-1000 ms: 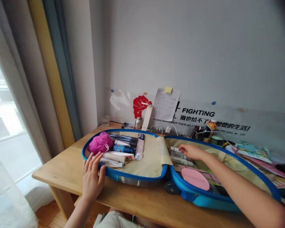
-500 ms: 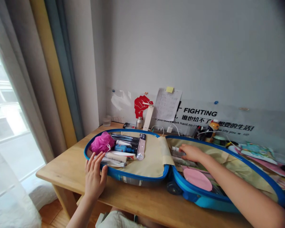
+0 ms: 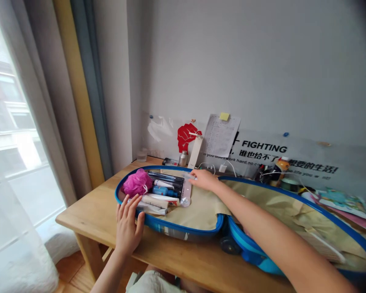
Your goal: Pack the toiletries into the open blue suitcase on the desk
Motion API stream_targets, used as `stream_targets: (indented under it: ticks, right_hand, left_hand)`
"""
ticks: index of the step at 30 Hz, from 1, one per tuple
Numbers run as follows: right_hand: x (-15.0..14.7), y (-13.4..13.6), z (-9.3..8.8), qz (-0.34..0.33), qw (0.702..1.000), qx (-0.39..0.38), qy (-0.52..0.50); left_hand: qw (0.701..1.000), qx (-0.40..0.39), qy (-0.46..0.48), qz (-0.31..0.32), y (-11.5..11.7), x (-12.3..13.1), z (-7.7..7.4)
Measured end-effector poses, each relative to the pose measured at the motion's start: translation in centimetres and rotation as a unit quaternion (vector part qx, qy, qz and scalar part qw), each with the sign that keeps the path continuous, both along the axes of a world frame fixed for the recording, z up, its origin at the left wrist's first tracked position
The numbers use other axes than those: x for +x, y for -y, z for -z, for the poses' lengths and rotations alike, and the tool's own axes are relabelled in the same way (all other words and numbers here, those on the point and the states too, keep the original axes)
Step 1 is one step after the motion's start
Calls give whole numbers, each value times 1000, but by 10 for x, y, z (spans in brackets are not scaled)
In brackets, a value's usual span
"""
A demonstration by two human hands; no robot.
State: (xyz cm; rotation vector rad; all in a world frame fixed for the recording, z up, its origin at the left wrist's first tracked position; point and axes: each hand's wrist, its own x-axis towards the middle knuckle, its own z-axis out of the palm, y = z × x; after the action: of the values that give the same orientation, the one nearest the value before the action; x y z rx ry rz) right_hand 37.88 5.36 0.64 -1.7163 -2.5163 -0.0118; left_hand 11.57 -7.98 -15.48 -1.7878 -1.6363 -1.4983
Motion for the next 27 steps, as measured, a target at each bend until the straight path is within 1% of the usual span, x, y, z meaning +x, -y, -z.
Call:
stream_targets:
  ticks: [3,5,8,11,18,21,24,25,27]
  right_hand:
    - [-46,-9,11,-26,999,-30,20]
    - [-68,-14,17,-31,998,-44,32]
    - [-89,-18,23,-26,997,-50,43]
    - [-97,-19,26,-22,997,-53,47]
    - [-100,-20,34,-30,998,-53,25]
    - [-98,-22,32,-41,998,-51,1]
    - [-80,-27,17,-42,998,-41,-31]
    - [-69,-29,10,-37,998,-36,-42]
    - [-36,-31,-5,-19,998,-25,-60]
  left_hand:
    - [1000,-1,-5,-1,0,0,-1]
    - [1000,-1,-9,0,0,0,-1]
    - [1000,0,-10,1,0,-1,0]
    - [1000,-2,-9,1,1,-1,0]
    - [1000,1,-10,-1,0,0,-1]
    - [1000,4,-14,0,0,-1,-1]
    - [1000,5,-19,1,1,-2,-1]
    - [1000,6,-20,1,1,-2,0]
    - [1000,8,-19,2,0,-2,1]
